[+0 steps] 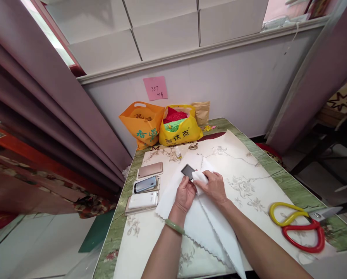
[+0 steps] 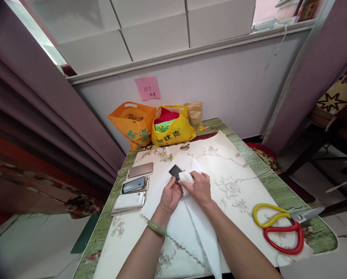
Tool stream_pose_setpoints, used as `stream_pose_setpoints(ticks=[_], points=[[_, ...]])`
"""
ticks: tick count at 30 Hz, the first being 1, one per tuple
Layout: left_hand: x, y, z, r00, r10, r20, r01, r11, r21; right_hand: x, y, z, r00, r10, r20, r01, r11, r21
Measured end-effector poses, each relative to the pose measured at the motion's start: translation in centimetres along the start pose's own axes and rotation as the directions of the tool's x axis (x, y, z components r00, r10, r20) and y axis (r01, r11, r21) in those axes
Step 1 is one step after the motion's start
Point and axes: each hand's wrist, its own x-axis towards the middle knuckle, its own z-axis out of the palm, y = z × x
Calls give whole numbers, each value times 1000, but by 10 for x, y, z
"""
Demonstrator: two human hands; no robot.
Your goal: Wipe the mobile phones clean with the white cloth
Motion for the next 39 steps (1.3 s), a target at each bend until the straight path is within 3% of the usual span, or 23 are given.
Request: stream_pose_setpoints(ticks=[6, 11, 18, 24, 27, 31, 35, 39], points=[[-1, 0, 1, 1000, -3, -4, 3, 1000, -12, 0, -1, -1, 998, 58, -3, -58, 998, -11], [-1, 1, 0, 1000, 19, 25, -19, 1000, 3, -1, -2, -1, 1000, -20, 14, 20, 1000, 10], [-3, -1, 1, 999, 19, 27, -19, 1000, 11, 1, -3, -3, 997, 71, -11, -71, 997, 4], [-1, -1, 1, 996, 91, -19, -91, 996, -4, 4, -4, -11, 975, 215, -64, -199, 960, 199], [3, 0, -1, 984, 164, -65, -167, 985, -42, 4, -2, -12, 946, 304, -113, -256, 914, 316], [5, 2, -3, 981, 171, -94, -179, 980, -89, 2, 1, -10, 903, 419, -94, -345, 840, 419], [5, 3, -5, 974, 158, -162, -176, 979, -101, 0, 3, -8, 892, 441, -102, -349, 813, 465], [3, 1, -3, 981, 159, -107, -161, 987, -8, 0, 4, -5, 893, 432, -127, -331, 821, 465]])
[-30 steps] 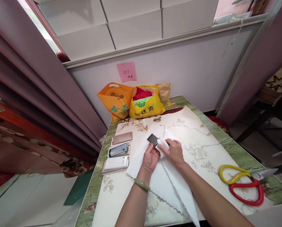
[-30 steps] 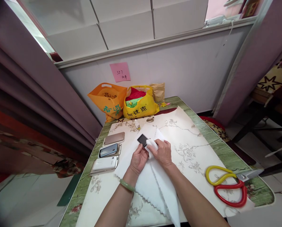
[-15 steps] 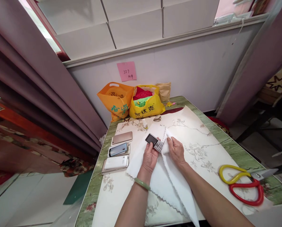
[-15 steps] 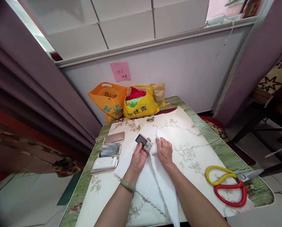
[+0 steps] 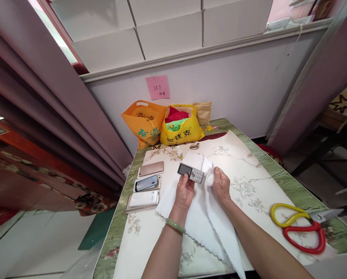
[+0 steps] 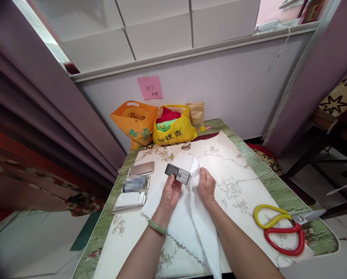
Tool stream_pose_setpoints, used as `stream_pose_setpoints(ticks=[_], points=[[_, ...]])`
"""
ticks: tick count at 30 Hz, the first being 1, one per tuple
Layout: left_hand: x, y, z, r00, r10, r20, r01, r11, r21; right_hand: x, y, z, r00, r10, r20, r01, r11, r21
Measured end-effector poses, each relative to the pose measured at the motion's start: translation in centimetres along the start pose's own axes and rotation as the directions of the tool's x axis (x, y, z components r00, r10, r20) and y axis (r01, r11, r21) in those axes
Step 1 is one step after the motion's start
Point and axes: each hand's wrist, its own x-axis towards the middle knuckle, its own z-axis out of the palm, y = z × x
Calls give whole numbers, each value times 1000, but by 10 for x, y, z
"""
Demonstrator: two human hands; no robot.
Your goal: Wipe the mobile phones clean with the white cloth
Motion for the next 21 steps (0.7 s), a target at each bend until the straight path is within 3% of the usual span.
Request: stream_pose_setpoints(ticks=[4, 10, 17, 21], points=[[-3, -2, 2, 998, -2, 64, -4, 995, 98, -2, -2, 0, 1000, -6, 30, 5, 999, 46], [-4, 1, 4, 1000, 11, 1, -11, 997, 72, -3, -8, -2, 1000, -6, 12, 5, 990, 144], [-8, 0, 6, 999, -29, 18, 25, 984, 178, -2, -6, 2, 972, -175, 158, 208, 951, -227], [-10, -1, 7, 998, -33, 54, 22, 981, 195, 2, -3, 1, 977, -122, 175, 168, 946, -279]])
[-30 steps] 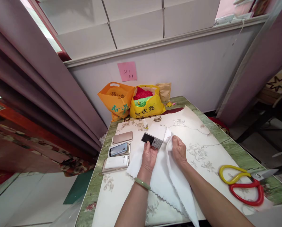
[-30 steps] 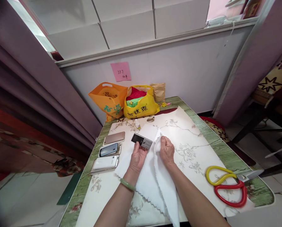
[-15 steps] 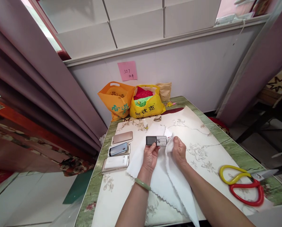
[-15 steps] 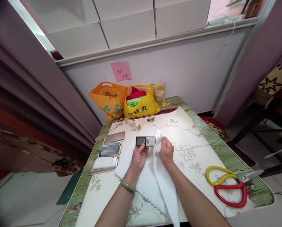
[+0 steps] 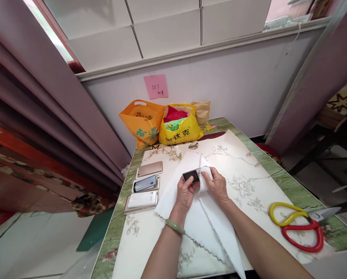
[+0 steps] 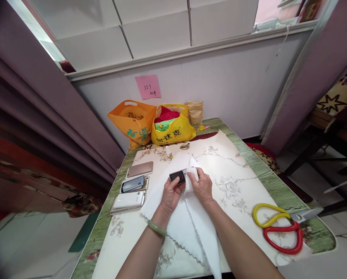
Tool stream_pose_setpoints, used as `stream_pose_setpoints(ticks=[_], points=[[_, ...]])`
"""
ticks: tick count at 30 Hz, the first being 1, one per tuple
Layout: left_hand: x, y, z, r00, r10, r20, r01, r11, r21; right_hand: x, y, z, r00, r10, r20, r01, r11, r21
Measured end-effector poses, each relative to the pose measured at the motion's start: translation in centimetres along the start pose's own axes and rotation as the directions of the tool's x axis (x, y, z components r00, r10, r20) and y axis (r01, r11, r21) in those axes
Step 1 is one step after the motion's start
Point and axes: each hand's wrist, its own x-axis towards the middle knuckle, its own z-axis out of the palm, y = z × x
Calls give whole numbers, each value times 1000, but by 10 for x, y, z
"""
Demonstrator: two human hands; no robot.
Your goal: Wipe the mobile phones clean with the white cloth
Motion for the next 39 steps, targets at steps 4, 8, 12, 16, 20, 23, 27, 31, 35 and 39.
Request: stream_pose_setpoints(ticks=[4, 8, 12, 16, 20, 23, 27, 31, 35, 39], points=[[-1, -1, 1, 997, 8, 73, -8, 1000, -1, 1, 2, -1, 998, 44, -47, -46, 998, -32], [-2, -1, 1, 999, -10, 36, 10, 1000, 1, 0, 1, 2, 999, -29, -19, 27, 993, -113], [-3, 0, 0, 996, -38, 82, 34, 999, 40, 0, 0, 1, 998, 66, -17, -67, 992, -111], [-2, -1, -2, 995, -32, 97, 27, 998, 52, 1, -2, -1, 999, 49, -10, -50, 991, -121], [-1, -2, -4, 995, -28, 97, 22, 998, 63, 1, -4, -3, 997, 65, 44, -60, 991, -117], [-3, -1, -3, 991, -64, 114, 53, 994, 93, 1, -4, -4, 993, 118, 22, -116, 990, -76], [-5, 0, -1, 992, -48, 113, 35, 992, 119, 0, -4, -3, 997, 76, 1, -75, 988, -138], [-5, 0, -2, 990, -62, 128, 44, 989, 141, -1, -4, -2, 995, 101, 14, -98, 989, -112], [-5, 0, -3, 981, -80, 176, 57, 990, 130, 1, -1, -2, 985, 172, -11, -172, 985, 15], [-3, 1, -4, 991, -60, 121, 57, 998, 24, 1, 1, -4, 977, 211, -22, -205, 965, 161]])
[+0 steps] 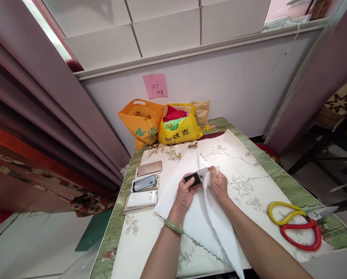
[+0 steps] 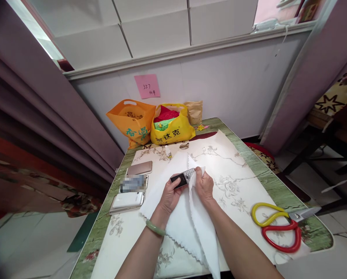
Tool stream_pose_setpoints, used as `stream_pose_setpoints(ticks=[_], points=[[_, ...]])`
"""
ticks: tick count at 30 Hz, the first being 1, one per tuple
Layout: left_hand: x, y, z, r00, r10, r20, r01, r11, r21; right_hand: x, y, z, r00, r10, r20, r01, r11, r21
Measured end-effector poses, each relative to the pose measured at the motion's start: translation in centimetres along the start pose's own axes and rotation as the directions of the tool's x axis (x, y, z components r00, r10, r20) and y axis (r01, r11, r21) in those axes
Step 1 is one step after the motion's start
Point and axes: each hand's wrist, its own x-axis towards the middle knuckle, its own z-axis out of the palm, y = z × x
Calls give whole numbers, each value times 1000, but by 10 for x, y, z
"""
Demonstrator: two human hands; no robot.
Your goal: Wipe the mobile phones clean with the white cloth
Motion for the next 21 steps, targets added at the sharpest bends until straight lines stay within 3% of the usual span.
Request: stream_pose_setpoints(ticks=[4, 9, 13, 17, 21], points=[[5, 2, -3, 991, 3, -131, -24, 988, -154, -2, -3, -5, 996, -63, -66, 74, 978, 193], [9, 3, -5, 977, -20, -214, -29, 974, -223, 1, -8, -13, 969, -77, -235, 129, 968, 217], [7, -1, -5, 985, 23, -169, -49, 987, -151, 0, -11, -13, 941, -161, -298, 243, 934, 261], [3, -4, -2, 997, 69, -42, -69, 998, 6, -7, -12, -10, 908, -320, -271, 381, 899, 217], [2, -3, 1, 996, 69, -51, -69, 998, 6, -14, -10, -7, 816, -572, -85, 575, 786, 226]])
